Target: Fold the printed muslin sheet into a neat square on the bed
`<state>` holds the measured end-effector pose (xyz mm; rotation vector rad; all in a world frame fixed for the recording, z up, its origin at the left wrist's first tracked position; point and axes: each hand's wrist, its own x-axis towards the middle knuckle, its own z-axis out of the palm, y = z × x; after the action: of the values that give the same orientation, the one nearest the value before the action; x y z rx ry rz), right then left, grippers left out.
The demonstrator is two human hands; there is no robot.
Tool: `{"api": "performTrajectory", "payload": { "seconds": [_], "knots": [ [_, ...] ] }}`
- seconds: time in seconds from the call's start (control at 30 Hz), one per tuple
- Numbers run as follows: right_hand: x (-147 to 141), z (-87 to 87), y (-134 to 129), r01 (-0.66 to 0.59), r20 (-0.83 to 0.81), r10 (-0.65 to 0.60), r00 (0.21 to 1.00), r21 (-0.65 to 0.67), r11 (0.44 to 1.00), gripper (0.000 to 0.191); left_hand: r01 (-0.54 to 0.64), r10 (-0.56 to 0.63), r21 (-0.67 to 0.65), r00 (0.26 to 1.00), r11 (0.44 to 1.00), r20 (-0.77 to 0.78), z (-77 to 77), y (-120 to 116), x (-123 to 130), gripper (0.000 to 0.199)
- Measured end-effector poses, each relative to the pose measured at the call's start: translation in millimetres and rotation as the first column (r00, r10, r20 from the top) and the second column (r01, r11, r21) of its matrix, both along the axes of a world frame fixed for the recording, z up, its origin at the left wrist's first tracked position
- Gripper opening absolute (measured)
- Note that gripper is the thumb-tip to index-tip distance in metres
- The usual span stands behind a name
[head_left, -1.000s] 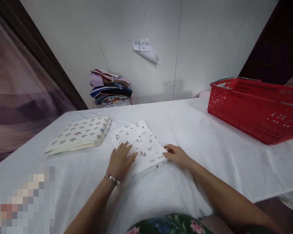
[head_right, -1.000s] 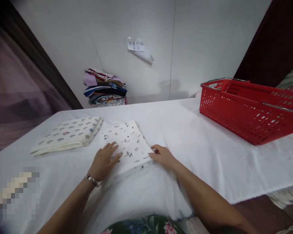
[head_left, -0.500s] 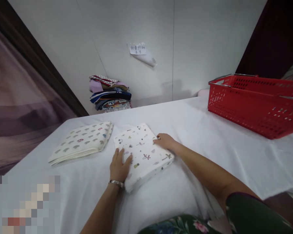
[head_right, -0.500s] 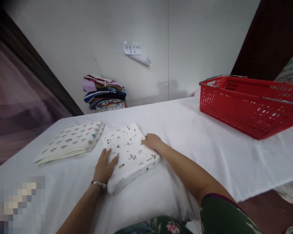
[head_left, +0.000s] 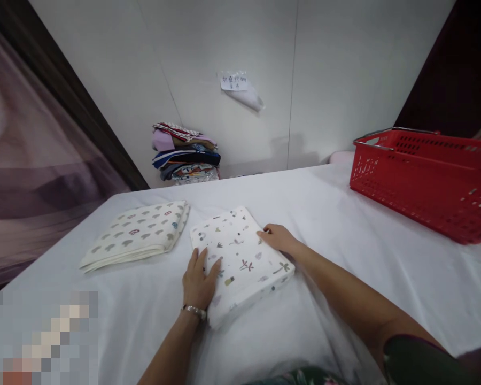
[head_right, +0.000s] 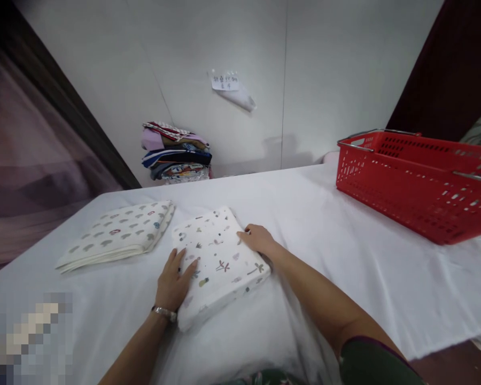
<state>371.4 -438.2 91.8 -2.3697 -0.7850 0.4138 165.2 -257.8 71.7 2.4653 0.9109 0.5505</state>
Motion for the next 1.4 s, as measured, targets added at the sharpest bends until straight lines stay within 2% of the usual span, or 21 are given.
{"api": "performTrajectory", "payload": {
  "seconds": [0.13, 0.23, 0.47, 0.67, 0.8, 0.97, 1.2, 1.4],
  "knots": [
    [11, 6.9, 22, 0.009, 0.016, -0.007, 1.000, -0.103, 0.995, 0.045, -0.002, 0.002, 0.000, 1.000, 1.000, -0.001, 2.2, -2, 1, 0.055],
    [10, 5.9, 32, 0.008, 0.050, -0.002, 0.999, -0.138, 0.990, 0.044, 0.005, -0.005, 0.003, 1.000, 1.000, 0.001, 2.9, -3, 0, 0.055],
    [10, 3.4, 33, 0.001, 0.058, 0.009, 0.998, -0.165, 0.986, 0.039, 0.003, -0.002, 0.020, 0.999, 1.000, -0.043, 3.5, -4, 0, 0.054],
    [37, 9.1, 63, -0.015, 0.009, 0.016, 1.000, -0.171, 0.985, 0.052, 0.009, -0.008, 0.018, 0.998, 1.000, -0.059, 5.3, -5, -1, 0.054],
    [45, 5.8, 81, 0.018, 0.019, -0.015, 1.000, -0.171, 0.985, 0.045, 0.017, -0.016, 0.030, 0.999, 0.999, -0.038, 3.6, -4, -2, 0.053],
    [45, 0.2, 81, 0.036, 0.043, -0.029, 0.999, -0.169, 0.985, 0.039, 0.021, -0.020, 0.039, 0.999, 0.999, -0.030, 2.1, -5, -3, 0.051],
    [61, 6.5, 98, 0.010, 0.019, -0.007, 1.000, -0.189, 0.982, 0.052, 0.014, -0.013, 0.026, 0.998, 1.000, -0.057, 3.2, -5, -3, 0.052],
    [64, 1.8, 107, 0.063, 0.060, -0.052, 0.997, -0.196, 0.979, 0.043, 0.026, -0.024, 0.024, 0.997, 0.999, -0.076, 2.6, -5, -3, 0.051]
  ]
}}
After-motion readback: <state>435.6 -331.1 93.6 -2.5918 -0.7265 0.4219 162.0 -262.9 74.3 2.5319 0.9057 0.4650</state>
